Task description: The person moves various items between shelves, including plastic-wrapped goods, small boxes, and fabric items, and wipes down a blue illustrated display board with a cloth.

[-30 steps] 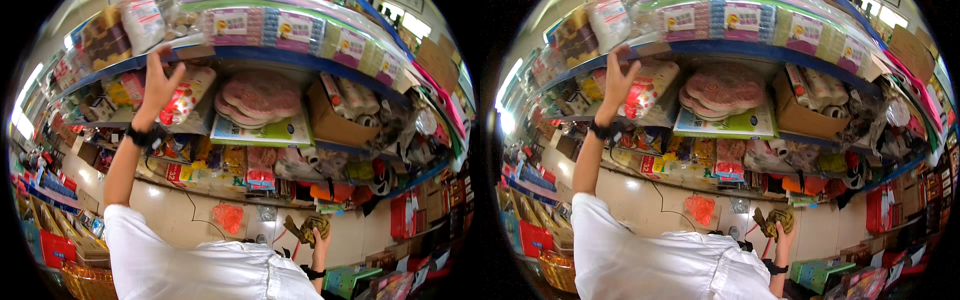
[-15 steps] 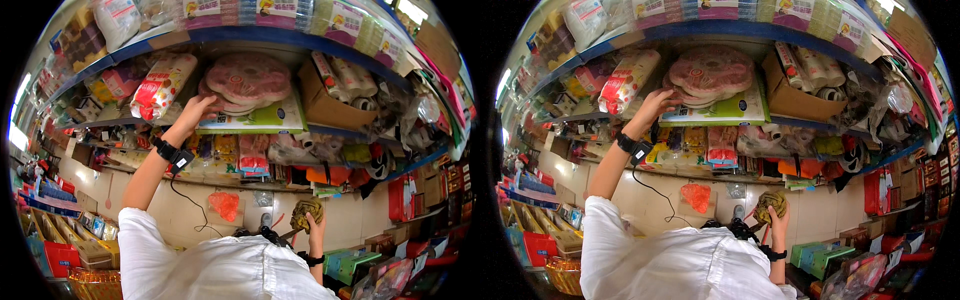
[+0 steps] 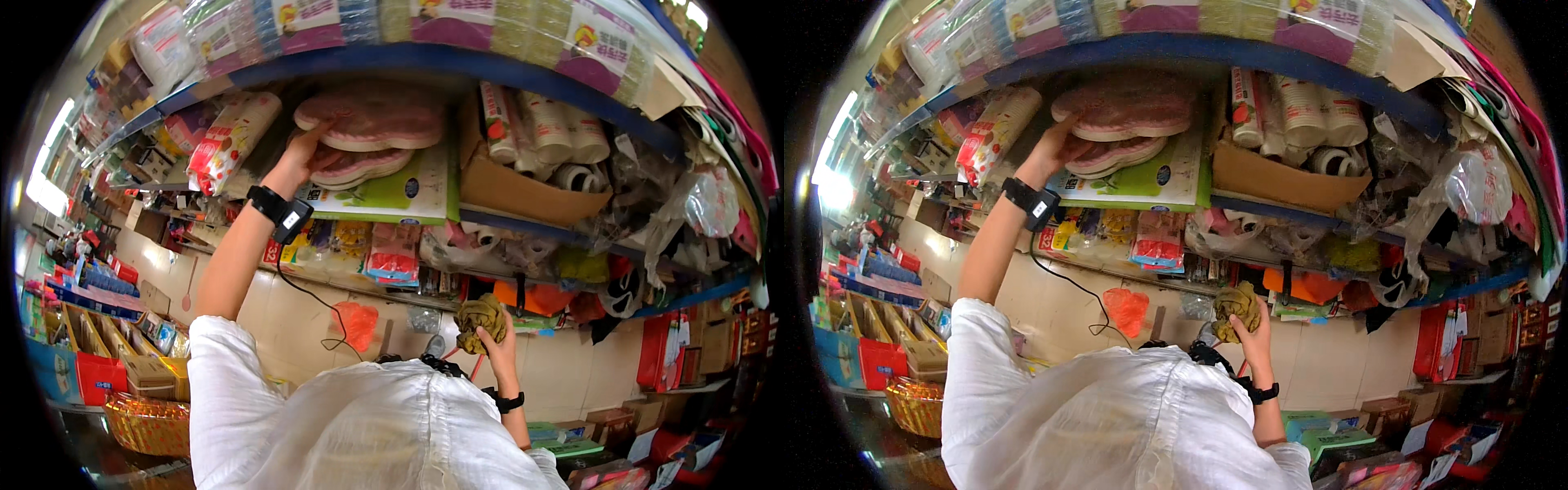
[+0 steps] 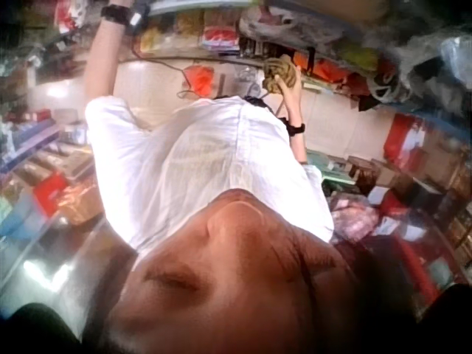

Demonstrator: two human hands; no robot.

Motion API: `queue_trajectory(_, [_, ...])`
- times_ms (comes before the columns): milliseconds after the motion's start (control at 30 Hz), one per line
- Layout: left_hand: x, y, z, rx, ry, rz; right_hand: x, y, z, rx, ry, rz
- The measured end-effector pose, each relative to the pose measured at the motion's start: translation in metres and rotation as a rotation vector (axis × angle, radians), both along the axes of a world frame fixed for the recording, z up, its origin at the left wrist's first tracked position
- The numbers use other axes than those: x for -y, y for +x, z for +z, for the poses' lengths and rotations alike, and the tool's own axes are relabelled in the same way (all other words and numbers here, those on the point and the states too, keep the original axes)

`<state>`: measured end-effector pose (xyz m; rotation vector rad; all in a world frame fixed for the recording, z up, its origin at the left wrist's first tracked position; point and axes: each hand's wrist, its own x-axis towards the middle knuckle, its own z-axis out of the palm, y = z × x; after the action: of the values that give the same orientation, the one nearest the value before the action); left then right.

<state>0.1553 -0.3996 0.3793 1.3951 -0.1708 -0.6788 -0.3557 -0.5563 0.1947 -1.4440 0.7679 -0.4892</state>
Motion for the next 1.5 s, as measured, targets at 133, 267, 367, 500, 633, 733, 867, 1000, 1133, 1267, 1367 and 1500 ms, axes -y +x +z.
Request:
queue_trajectory(133, [0.03,-0.024,-0.007,0.002,-0.22,0.084,0.039,-0.009,-0.007,0.02,-0.037,0.066])
queue_trajectory(267, [0.029,-0.069,-0.002,0.155,-0.233,0.151,0.067,-0.013,-0.012,-0.01,-0.068,0.103])
queue_trajectory(367, [-0.004,-0.1,-0.013,0.218,-0.382,0.271,0.073,-0.009,-0.007,0.01,-0.005,0.044])
queue_trajectory(500, [-0.054,-0.151,-0.035,0.112,-0.467,0.373,0.082,0.002,0.002,0.066,0.004,0.038])
queue_trajectory(633, [-0.076,-0.182,-0.066,0.104,-0.515,0.426,0.08,0.027,0.044,0.132,-0.029,0.096])
queue_trajectory(733, [-0.087,-0.199,-0.092,0.051,-0.54,0.464,0.078,0.054,0.079,0.176,-0.098,0.15])
queue_trajectory(867, [-0.096,-0.21,-0.109,-0.023,-0.589,0.455,0.065,0.099,0.131,0.308,-0.258,0.231])
queue_trajectory(1000, [-0.086,-0.218,-0.104,-0.113,-0.64,0.479,0.033,0.161,0.169,0.451,-0.298,0.247])
queue_trajectory(1133, [-0.086,-0.209,-0.117,-0.134,-0.684,0.453,0.019,0.238,0.145,0.319,-0.96,0.373])
queue_trajectory(1267, [-0.091,-0.2,-0.129,-0.224,-0.729,0.385,-0.009,0.26,0.142,0.265,-1.184,0.301])
queue_trajectory(1367, [-0.087,-0.203,-0.119,-0.247,-0.707,0.398,-0.011,0.263,0.132,0.307,-1.05,0.336])
queue_trajectory(1500, [-0.09,-0.199,-0.131,-0.254,-0.714,0.41,-0.021,0.269,0.131,0.322,-0.955,0.384])
